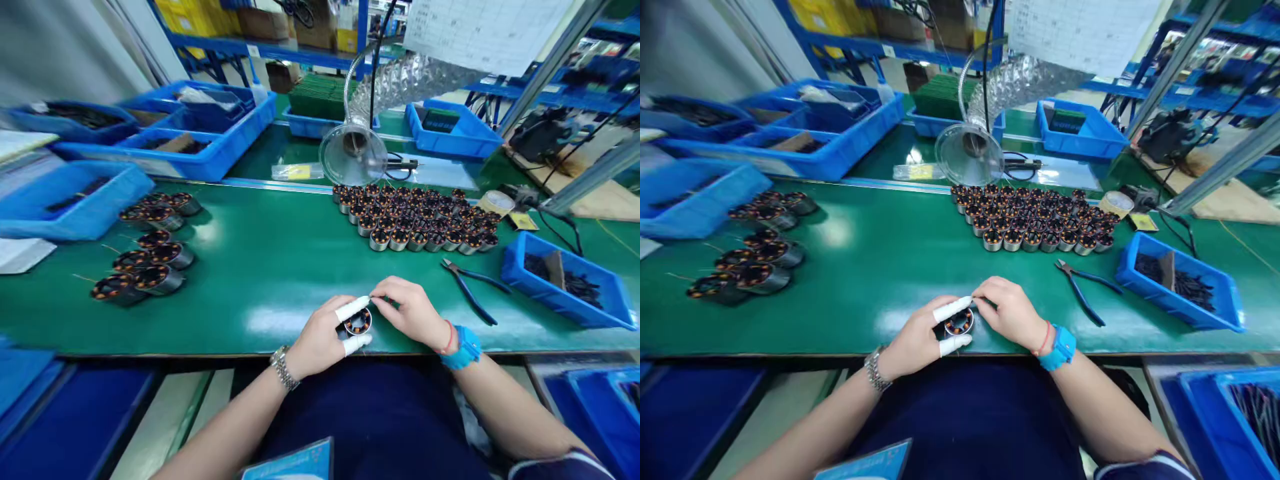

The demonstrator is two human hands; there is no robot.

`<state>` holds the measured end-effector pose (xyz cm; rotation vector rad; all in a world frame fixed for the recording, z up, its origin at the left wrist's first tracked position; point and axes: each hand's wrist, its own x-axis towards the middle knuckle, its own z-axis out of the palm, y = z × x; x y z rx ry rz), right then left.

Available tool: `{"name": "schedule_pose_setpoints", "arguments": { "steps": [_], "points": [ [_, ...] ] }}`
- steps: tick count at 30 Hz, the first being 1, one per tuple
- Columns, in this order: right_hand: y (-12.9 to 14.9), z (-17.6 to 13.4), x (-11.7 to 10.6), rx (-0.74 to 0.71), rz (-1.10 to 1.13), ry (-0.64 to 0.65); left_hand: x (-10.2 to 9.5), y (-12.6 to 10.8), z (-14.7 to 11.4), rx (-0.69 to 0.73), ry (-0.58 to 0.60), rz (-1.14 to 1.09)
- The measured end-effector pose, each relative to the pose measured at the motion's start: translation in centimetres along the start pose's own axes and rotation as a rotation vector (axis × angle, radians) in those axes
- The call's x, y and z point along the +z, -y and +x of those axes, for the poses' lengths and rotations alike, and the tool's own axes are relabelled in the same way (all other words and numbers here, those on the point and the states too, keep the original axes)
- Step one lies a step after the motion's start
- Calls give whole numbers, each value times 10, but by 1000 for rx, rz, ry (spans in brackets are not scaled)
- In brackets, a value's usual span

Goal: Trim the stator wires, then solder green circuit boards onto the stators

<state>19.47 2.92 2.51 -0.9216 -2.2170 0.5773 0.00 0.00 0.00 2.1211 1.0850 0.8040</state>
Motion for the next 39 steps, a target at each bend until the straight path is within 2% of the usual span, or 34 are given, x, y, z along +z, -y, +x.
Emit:
{"name": "schedule_pose_setpoints", "arguments": {
  "steps": [13, 21, 24, 28, 30, 32, 35, 37, 39],
  "points": [
    [2, 4, -2, 61, 49, 10, 1, 1, 0, 7, -4, -14],
    [2, 4, -4, 39, 25, 4, 2, 2, 0, 4, 1, -11],
    [0, 3, 0, -11, -62, 4, 2, 2, 1, 4, 5, -9],
    [-6, 0, 10, -206, -389, 38, 0, 0, 2, -3, 28, -1],
    [-7, -2, 12, -267, -453, 83, 0, -1, 2, -29, 35, 15],
    [-6, -3, 9, -201, -361, 107, 0, -1, 1, -75, 20, 25],
    [0, 0, -1, 106, -35, 144, 2, -2, -1, -139, 1, 16],
    [4, 4, -8, 317, 164, 217, 2, -2, -1, -155, 6, 14],
    [6, 9, -11, 458, 280, 287, 1, -3, -1, -163, 11, 20]
  ]
}}
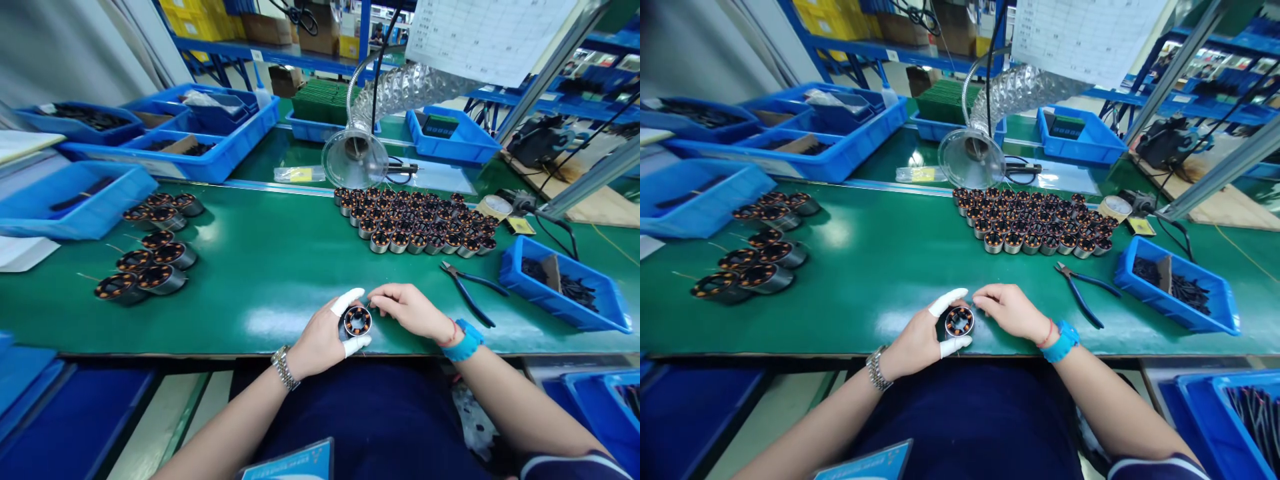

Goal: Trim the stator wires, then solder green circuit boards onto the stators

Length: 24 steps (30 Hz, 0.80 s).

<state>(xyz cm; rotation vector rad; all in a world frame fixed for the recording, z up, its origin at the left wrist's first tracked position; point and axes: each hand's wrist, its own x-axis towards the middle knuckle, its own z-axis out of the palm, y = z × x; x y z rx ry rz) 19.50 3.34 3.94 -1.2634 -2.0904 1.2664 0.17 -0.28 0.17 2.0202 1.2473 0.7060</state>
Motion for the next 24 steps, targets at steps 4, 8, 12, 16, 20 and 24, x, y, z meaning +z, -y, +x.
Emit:
{"name": "schedule_pose_setpoints", "arguments": {
  "steps": [4, 8, 12, 16, 20, 24],
  "points": [
    [1, 6, 3, 85, 65, 4, -1, -1, 0, -12, -1, 15],
    [-3, 8, 12, 50, 7, -94, 1, 0, 0, 6, -25, 26],
    [-2, 4, 18, 43, -26, -149, -1, -1, 0, 26, -41, 4],
    [-1, -8, 12, -114, -85, -192, -14, -4, -2, -18, 70, -192],
    [-4, -17, -1, -643, -361, -261, -26, -4, -6, -96, 214, -594],
    [-1, -18, -7, -848, -472, -218, -27, -2, -9, -137, 313, -892]
  ]
}}
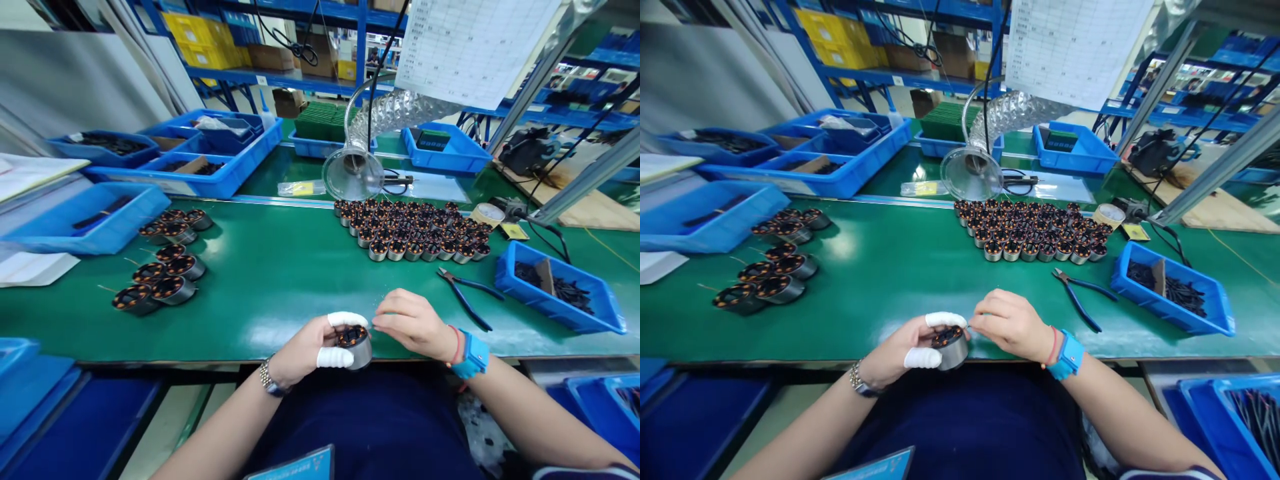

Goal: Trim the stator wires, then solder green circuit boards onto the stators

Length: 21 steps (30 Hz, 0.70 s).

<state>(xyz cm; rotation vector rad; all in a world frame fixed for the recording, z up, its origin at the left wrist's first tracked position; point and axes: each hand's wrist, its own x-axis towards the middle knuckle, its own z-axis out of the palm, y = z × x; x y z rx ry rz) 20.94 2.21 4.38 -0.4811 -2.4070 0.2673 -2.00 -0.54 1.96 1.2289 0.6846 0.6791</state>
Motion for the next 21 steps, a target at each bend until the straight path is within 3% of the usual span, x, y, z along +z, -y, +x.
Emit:
{"name": "schedule_pose_setpoints", "arguments": {
  "steps": [2, 3, 7, 9, 15, 21],
  "points": [
    [4, 3, 1, 23, 47, 23, 1, 0, 0, 7, 21, -7],
    [6, 3, 4, 111, 100, 35, 2, -1, 1, 24, 6, 57],
    [15, 5, 24, 675, 294, 15, 6, -1, 5, 185, -194, 659],
    [16, 5, 36, 791, 311, 3, 7, 1, 9, 252, -256, 878],
    [23, 6, 44, 799, 249, -18, 2, 4, 16, 310, -133, 1008],
    [40, -6, 45, 486, -91, 87, 0, 0, 16, 322, -79, 1028]
  ]
}}
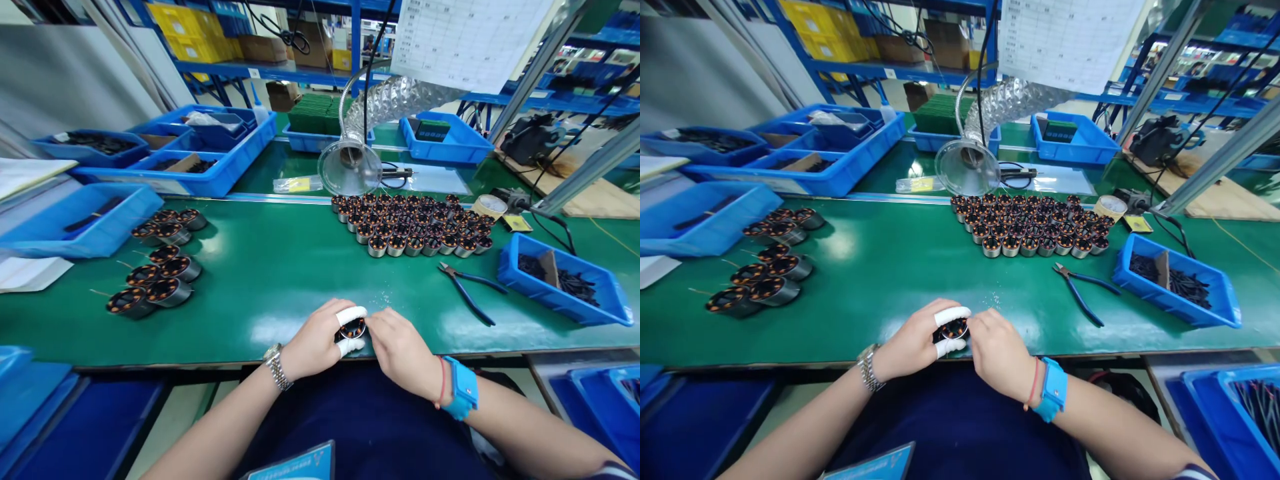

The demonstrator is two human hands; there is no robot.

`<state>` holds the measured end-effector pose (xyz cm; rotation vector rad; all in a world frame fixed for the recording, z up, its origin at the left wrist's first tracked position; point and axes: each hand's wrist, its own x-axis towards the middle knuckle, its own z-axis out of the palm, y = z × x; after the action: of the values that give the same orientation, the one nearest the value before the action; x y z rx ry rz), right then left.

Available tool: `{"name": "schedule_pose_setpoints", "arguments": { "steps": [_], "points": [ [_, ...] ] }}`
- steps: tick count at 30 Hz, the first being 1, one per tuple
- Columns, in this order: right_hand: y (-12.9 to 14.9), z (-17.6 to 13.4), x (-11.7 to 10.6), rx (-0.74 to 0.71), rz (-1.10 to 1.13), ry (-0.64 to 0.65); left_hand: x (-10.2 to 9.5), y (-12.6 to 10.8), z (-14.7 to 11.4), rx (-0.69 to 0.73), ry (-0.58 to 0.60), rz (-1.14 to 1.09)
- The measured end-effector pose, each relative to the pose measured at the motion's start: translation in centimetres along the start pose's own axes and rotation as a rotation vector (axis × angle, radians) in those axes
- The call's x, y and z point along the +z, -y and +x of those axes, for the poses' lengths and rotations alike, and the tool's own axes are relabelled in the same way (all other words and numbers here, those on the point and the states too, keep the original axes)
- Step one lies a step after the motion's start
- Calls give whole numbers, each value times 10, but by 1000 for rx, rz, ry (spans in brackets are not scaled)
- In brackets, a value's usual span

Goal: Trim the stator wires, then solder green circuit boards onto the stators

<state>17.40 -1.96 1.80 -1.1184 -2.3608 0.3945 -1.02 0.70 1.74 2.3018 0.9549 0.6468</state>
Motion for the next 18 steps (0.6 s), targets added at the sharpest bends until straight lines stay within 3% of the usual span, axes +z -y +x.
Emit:
{"name": "schedule_pose_setpoints", "arguments": {
  "steps": [4, 8, 12, 18],
  "points": [
    [6, -13, 12, -91, -182, -13, -2, 5, 5, 33, 25, -10],
    [2, -17, 8, -36, -122, -61, -8, 12, 8, 1, 59, 4],
    [-12, -13, -10, 36, -24, -133, -16, 13, -2, -170, -76, 152],
    [-26, 15, -8, -96, 91, -1, -27, 15, -11, -143, -102, 234]
  ]
}}
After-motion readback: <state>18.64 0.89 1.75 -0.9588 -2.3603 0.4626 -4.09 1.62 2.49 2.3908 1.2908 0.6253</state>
